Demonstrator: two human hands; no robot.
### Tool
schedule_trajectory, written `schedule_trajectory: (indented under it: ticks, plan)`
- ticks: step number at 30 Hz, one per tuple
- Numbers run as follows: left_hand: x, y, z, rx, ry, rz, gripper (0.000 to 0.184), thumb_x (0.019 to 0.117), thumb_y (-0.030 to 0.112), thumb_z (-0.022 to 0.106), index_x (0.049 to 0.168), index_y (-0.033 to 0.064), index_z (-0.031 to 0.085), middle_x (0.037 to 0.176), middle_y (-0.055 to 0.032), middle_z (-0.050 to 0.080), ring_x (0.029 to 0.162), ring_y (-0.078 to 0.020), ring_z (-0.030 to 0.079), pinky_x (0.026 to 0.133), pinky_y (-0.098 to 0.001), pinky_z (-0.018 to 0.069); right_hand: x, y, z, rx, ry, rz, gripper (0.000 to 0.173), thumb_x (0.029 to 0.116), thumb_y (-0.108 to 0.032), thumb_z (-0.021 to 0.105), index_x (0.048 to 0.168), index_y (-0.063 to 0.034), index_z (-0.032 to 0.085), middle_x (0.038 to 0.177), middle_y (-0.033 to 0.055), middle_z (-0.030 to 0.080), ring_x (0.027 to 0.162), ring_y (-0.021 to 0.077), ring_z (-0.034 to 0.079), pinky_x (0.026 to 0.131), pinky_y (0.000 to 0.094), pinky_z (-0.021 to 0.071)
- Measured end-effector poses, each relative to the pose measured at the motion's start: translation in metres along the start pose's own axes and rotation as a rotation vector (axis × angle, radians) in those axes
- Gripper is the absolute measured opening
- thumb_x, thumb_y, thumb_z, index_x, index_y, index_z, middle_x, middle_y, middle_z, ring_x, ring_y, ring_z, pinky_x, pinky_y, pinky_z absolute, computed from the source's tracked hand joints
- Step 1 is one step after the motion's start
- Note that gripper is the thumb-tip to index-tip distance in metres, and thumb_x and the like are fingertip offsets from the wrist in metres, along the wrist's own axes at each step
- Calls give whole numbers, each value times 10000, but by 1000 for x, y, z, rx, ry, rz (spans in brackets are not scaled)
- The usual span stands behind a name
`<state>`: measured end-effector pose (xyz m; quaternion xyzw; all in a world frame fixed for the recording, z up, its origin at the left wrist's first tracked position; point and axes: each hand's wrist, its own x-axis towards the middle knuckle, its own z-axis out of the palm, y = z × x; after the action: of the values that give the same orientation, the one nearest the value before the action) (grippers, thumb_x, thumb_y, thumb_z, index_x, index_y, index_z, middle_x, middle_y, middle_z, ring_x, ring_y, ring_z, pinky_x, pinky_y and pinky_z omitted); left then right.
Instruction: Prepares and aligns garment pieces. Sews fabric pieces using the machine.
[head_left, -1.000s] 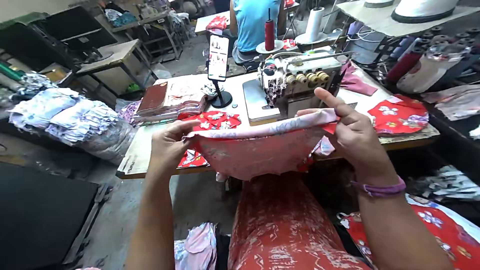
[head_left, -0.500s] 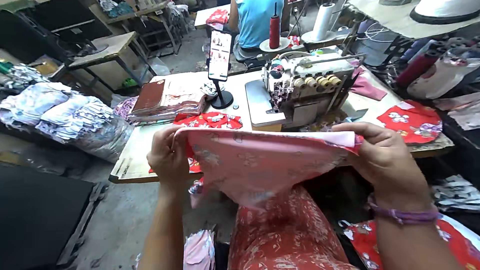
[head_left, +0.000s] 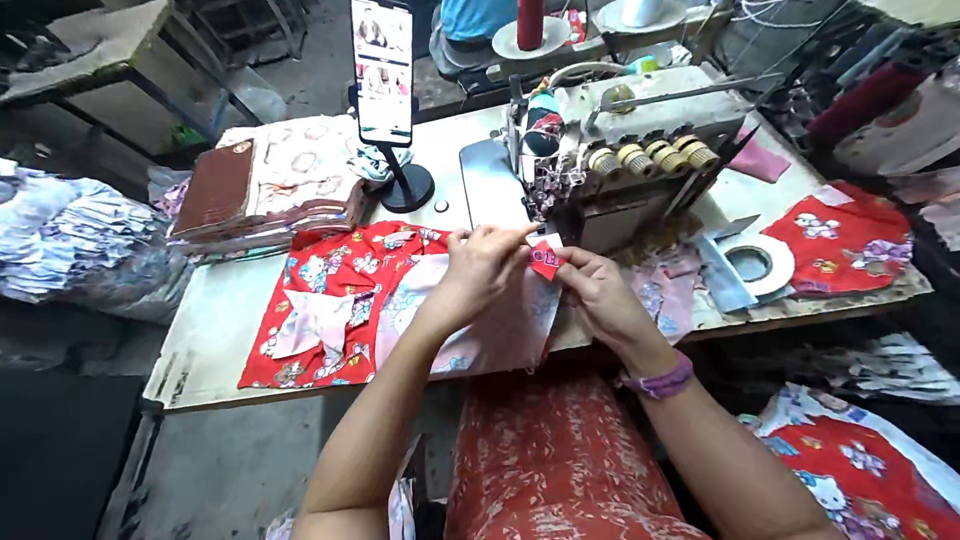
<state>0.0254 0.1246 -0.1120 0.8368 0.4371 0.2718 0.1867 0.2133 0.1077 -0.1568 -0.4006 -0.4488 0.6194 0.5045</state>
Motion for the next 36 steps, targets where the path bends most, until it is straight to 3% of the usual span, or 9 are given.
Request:
schedule_trajectory:
  ticks: [3, 5, 11, 17, 22, 26, 29, 32, 36]
  plan:
    - [3, 0, -12, -122, -97, 24, 481, 971, 71, 620, 1449, 87, 564, 1172, -17, 729, 1141, -177, 641, 1116, -617, 304, -2, -2, -7, 26, -11, -8, 206, 988, 41, 506, 1077, -19, 682, 859, -17, 711, 770, 32, 671, 759, 224, 576]
    - [2, -1, -11, -128, -31, 100, 508, 908, 104, 707, 1405, 74, 605, 1270, -65, 684, 1205, -196, 618, 1090, -526, 408, -2, -3, -6, 80, -19, 10, 223, 991, 47, 487, 1082, -20, 680, 861, -20, 720, 776, 29, 680, 763, 215, 580]
    - [-9, -3, 16, 21, 163, 251, 126, 895, 96, 734, 999, 110, 804, 1034, -89, 715, 1047, -225, 651, 965, -426, 480, -3, -4, -10, 236, -95, 100, 332, 961, -50, 377, 1062, -52, 693, 892, -14, 694, 794, 31, 650, 744, 209, 546]
    - [-14, 5, 15, -114, 149, 193, 98, 877, 103, 745, 946, 111, 815, 1060, -67, 703, 1046, -167, 626, 961, -386, 460, 1, -9, -2, 277, -29, 139, 200, 1018, -58, 563, 917, -63, 735, 798, 6, 713, 715, 42, 669, 685, 199, 569]
    - [-17, 32, -12, -205, 227, 183, 102, 927, 95, 706, 969, 51, 788, 938, -7, 742, 953, -66, 661, 960, -309, 476, -1, -7, 10, 301, 91, -9, 190, 1017, -6, 541, 1042, -44, 726, 882, 17, 738, 754, 59, 695, 731, 224, 595]
    - [-7, 34, -7, -21, 327, 125, 87, 905, 96, 722, 939, 49, 786, 806, -43, 702, 774, -132, 641, 786, -352, 477, -11, -11, 21, 357, 72, -90, 221, 1022, -12, 519, 1029, -55, 735, 874, 21, 739, 760, 59, 700, 744, 227, 598]
    - [1, 25, 0, -99, 358, 60, 88, 915, 105, 729, 961, 37, 762, 913, -68, 669, 863, -119, 633, 795, -261, 525, -13, -15, 21, 343, 38, -131, 251, 1008, -48, 479, 1061, -64, 724, 882, 12, 740, 786, 64, 707, 762, 241, 600]
    - [5, 23, -2, -301, 256, 21, 177, 954, 79, 683, 1094, -28, 698, 1045, -112, 694, 917, -108, 662, 820, -247, 547, -13, -15, 21, 123, 21, -240, 213, 921, -1, 672, 1126, -47, 714, 935, -12, 758, 824, 48, 716, 780, 229, 607]
    - [-9, 10, -37, -448, -135, -72, 132, 920, 113, 732, 961, -9, 698, 736, 31, 624, 625, 41, 540, 605, -137, 466, -13, -34, 13, -47, -11, -430, 163, 942, -20, 672, 1068, -80, 756, 952, -30, 760, 841, 48, 713, 801, 236, 610]
